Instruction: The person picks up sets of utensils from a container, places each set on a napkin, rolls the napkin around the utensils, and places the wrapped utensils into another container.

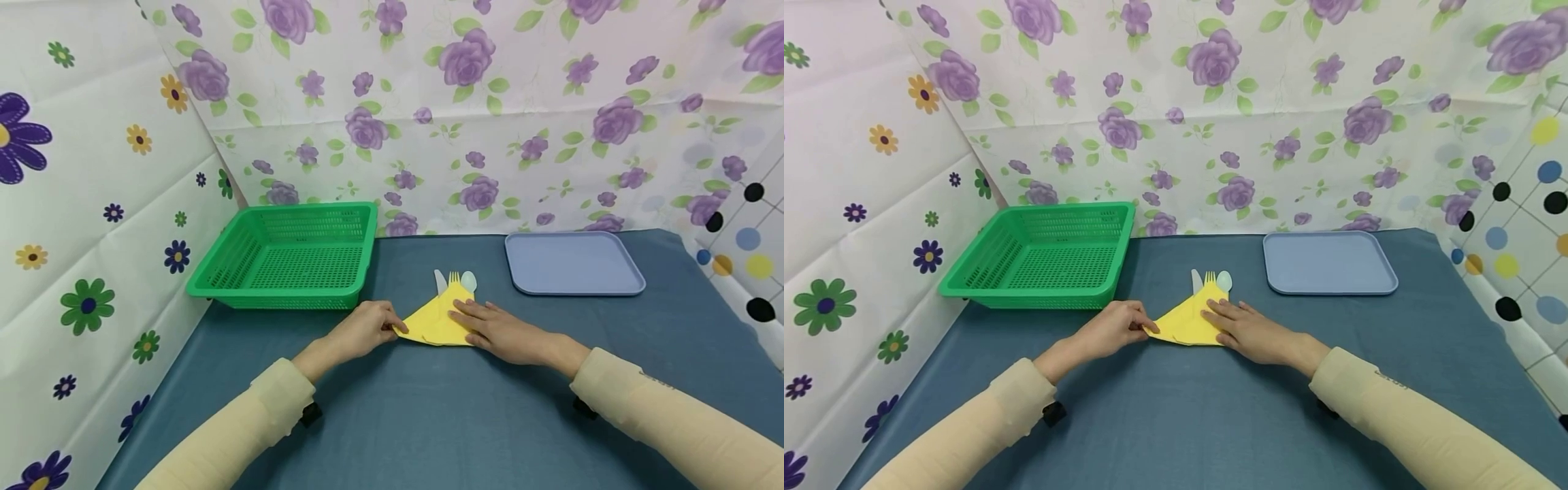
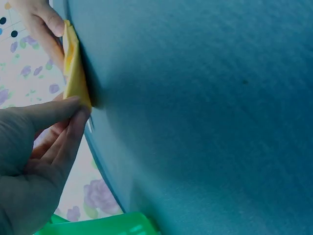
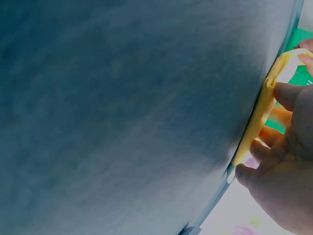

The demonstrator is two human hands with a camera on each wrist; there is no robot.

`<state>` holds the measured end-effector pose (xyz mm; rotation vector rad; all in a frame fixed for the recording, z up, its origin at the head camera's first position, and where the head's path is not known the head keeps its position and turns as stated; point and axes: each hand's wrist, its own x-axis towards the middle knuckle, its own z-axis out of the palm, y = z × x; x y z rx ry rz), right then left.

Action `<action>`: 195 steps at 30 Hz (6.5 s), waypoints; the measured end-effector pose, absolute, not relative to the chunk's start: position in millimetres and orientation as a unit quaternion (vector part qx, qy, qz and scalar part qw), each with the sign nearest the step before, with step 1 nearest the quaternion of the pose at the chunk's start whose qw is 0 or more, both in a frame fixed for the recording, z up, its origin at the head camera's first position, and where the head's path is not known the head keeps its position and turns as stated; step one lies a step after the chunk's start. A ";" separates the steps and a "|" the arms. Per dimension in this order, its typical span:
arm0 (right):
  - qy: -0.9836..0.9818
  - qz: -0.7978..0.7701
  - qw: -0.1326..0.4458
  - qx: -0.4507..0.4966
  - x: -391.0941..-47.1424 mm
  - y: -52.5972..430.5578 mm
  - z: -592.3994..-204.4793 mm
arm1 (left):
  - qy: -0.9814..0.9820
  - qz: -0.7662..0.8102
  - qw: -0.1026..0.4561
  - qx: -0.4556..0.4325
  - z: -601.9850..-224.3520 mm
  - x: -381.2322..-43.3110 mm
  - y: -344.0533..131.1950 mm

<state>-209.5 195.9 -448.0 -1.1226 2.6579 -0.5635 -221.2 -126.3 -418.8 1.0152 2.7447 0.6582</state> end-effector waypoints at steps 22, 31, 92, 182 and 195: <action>0.900 -0.139 0.081 -0.406 -207.3 198.1 -445.0 | 0.873 0.313 0.052 0.370 -415.9 -220.5 -102.8; 0.895 -0.144 0.093 -0.412 -210.2 196.5 -444.3 | 0.858 0.351 0.051 0.372 -418.3 -220.2 -81.6; 0.872 -0.226 0.151 -0.408 -249.5 219.8 -431.6 | 0.870 0.232 0.092 0.426 -443.0 -218.9 -49.3; 0.860 -0.297 0.196 -0.365 -255.1 223.0 -435.4 | 0.863 0.129 0.100 0.478 -443.4 -252.9 -52.1; 0.894 -0.336 0.114 -0.275 -231.8 220.5 -424.7 | 0.861 0.125 0.124 0.478 -439.4 -263.4 -51.5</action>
